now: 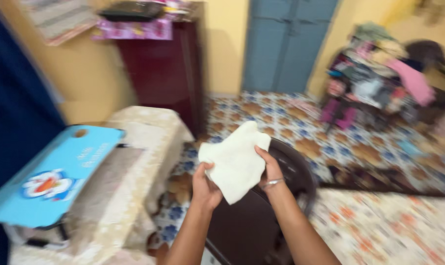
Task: The person assembles a small blue Doraemon-themed table by unfolding the legs and securing the tabletop. They then wipe the tabletop with a cloth and place a white towel over it.
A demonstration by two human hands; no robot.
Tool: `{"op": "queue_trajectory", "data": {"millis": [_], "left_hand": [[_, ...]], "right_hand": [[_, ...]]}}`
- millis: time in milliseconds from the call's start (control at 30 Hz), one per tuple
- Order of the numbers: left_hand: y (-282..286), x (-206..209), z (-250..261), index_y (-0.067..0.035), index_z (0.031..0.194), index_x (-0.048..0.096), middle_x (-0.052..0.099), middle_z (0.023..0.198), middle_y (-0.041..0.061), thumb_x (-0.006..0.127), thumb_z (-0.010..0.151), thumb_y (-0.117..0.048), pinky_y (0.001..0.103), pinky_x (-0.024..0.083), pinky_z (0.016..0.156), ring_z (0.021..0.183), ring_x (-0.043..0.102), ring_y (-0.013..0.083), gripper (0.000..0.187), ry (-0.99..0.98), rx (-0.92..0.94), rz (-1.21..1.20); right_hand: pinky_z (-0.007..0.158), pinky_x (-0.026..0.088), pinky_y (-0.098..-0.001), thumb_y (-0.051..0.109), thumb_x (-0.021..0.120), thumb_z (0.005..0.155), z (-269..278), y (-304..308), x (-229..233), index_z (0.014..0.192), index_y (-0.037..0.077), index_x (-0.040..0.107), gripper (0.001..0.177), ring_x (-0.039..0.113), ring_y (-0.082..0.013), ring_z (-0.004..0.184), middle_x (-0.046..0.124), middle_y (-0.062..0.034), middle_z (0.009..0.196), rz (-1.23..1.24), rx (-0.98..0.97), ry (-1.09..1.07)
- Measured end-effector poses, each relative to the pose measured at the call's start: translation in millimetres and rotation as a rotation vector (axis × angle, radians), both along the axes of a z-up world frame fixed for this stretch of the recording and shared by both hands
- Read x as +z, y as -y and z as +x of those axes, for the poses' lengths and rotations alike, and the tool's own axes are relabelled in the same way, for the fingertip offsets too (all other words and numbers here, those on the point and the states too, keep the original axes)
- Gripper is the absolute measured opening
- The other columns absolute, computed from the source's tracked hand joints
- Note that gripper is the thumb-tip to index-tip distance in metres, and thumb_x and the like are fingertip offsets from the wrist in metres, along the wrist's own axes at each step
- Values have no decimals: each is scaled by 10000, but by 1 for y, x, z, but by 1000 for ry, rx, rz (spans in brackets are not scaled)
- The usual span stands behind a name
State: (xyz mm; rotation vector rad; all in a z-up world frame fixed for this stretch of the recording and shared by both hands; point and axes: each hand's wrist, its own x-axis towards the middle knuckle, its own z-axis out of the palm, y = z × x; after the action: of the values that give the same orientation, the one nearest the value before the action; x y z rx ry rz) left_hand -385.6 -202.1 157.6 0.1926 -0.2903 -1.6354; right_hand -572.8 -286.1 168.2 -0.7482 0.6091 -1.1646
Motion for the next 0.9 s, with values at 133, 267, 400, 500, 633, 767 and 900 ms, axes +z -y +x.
{"op": "queue_trajectory", "data": {"millis": [133, 267, 400, 500, 633, 767, 900], "left_hand": [[-2, -25, 86, -40, 1368, 555, 659, 1342, 137, 592, 830, -256, 521, 467, 1092, 1250, 624, 339, 581, 43, 143, 117], [-19, -44, 152, -32, 1370, 551, 678, 1308, 156, 628, 835, -255, 523, 482, 1079, 1212, 642, 350, 584, -31, 304, 88], [-58, -52, 201, -13, 1357, 558, 683, 1300, 163, 645, 827, -219, 526, 485, 1081, 1203, 649, 348, 575, -54, 535, 136], [-96, -54, 227, -29, 1331, 566, 681, 1292, 140, 643, 814, -199, 521, 487, 1081, 1201, 650, 332, 550, -67, 716, 190], [-145, -55, 252, -30, 1293, 574, 676, 1284, 134, 604, 792, -160, 519, 481, 1084, 1196, 648, 335, 519, -80, 982, 221], [-208, -51, 262, 32, 1292, 572, 672, 1283, 185, 546, 803, -163, 530, 471, 1090, 1187, 643, 370, 528, -127, 1263, 162], [-284, -51, 241, 28, 1303, 566, 671, 1290, 183, 515, 796, -161, 537, 468, 1083, 1189, 641, 368, 544, -199, 1562, 144]], "right_hand": [[1014, 535, -459, 243, 729, 870, 91, 26, -14, 1312, 16, 598, 514, 687, -307, 1132, 706, -147, 1247, 39, 150, 21], [1046, 519, -456, 213, 723, 863, 188, 34, -19, 1315, 37, 607, 498, 678, -295, 1158, 706, -125, 1264, 45, 349, 37], [1048, 503, -486, 204, 723, 861, 262, 18, -26, 1310, 42, 605, 492, 664, -302, 1161, 699, -127, 1255, 107, 585, 35], [1071, 495, -470, 188, 723, 888, 322, 5, -29, 1336, 36, 594, 491, 651, -302, 1188, 682, -124, 1284, 106, 719, -16], [1068, 502, -480, 176, 711, 847, 395, -29, -32, 1334, 80, 594, 510, 656, -298, 1195, 684, -107, 1291, 119, 962, -31], [1065, 505, -481, 170, 697, 840, 457, -88, -40, 1335, 78, 601, 513, 657, -309, 1196, 688, -119, 1288, 176, 1233, -33], [1052, 517, -486, 185, 681, 861, 494, -175, -53, 1317, 53, 604, 481, 660, -315, 1189, 693, -123, 1276, 248, 1455, -78]]}}
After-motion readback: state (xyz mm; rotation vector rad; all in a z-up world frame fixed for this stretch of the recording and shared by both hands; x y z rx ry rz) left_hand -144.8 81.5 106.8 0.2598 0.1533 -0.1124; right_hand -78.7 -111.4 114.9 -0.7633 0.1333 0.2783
